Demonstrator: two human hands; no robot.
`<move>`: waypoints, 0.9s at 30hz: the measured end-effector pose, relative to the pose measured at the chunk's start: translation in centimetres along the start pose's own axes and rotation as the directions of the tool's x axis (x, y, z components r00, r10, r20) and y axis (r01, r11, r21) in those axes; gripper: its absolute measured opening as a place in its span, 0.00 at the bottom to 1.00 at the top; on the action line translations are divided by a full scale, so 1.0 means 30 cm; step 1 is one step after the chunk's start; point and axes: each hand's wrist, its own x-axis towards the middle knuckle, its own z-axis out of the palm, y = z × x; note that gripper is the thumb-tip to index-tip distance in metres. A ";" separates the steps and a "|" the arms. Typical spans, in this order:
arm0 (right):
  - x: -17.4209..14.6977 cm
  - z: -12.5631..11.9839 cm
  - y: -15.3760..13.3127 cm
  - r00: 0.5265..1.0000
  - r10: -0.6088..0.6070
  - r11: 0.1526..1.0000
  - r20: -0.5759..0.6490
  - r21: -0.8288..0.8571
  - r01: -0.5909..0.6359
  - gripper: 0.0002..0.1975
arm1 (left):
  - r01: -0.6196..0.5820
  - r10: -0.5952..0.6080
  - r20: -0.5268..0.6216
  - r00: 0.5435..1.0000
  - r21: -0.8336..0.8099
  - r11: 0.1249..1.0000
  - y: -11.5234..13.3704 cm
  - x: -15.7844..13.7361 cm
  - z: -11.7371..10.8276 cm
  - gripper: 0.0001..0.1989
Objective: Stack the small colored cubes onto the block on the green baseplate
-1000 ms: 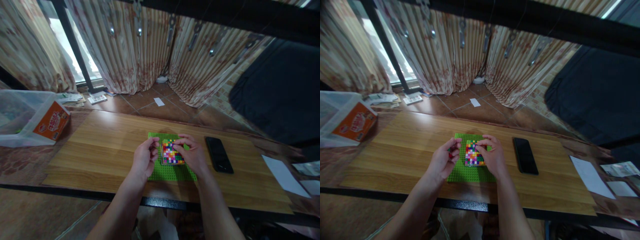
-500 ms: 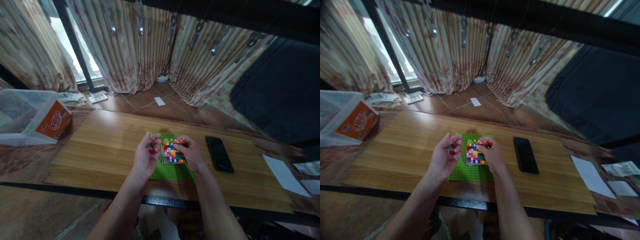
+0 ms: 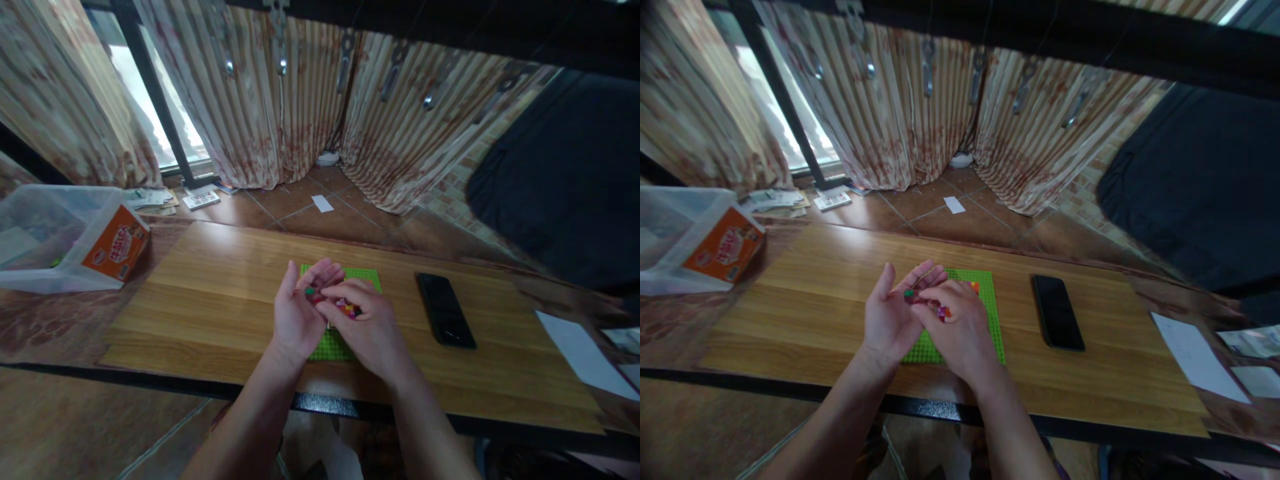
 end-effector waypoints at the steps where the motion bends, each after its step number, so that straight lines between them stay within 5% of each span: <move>1: -0.002 0.011 -0.007 1.000 -0.008 0.999 0.023 -0.042 0.009 0.03 | 0.003 -0.003 0.007 1.000 0.010 1.000 -0.001 -0.002 0.001 0.25; 7: -0.007 0.025 0.005 0.998 0.006 0.999 0.056 -0.037 -0.004 0.05 | 0.003 -0.003 0.034 0.999 0.003 1.000 0.001 -0.008 0.006 0.24; 14: 0.003 -0.083 0.092 0.940 0.258 0.955 -0.224 0.204 -0.213 0.06 | -0.027 0.028 -0.134 0.991 0.013 1.000 0.015 0.015 -0.023 0.18; 18: -0.001 -0.129 0.149 0.940 0.290 0.955 -0.183 0.126 -0.270 0.07 | 0.036 -0.014 -0.267 0.964 0.077 0.996 0.009 0.026 -0.033 0.12; 27: -0.005 -0.082 0.136 0.979 0.184 0.960 -0.086 -0.196 -0.198 0.11 | 0.017 0.018 -0.286 0.958 0.122 0.992 -0.007 0.032 -0.025 0.07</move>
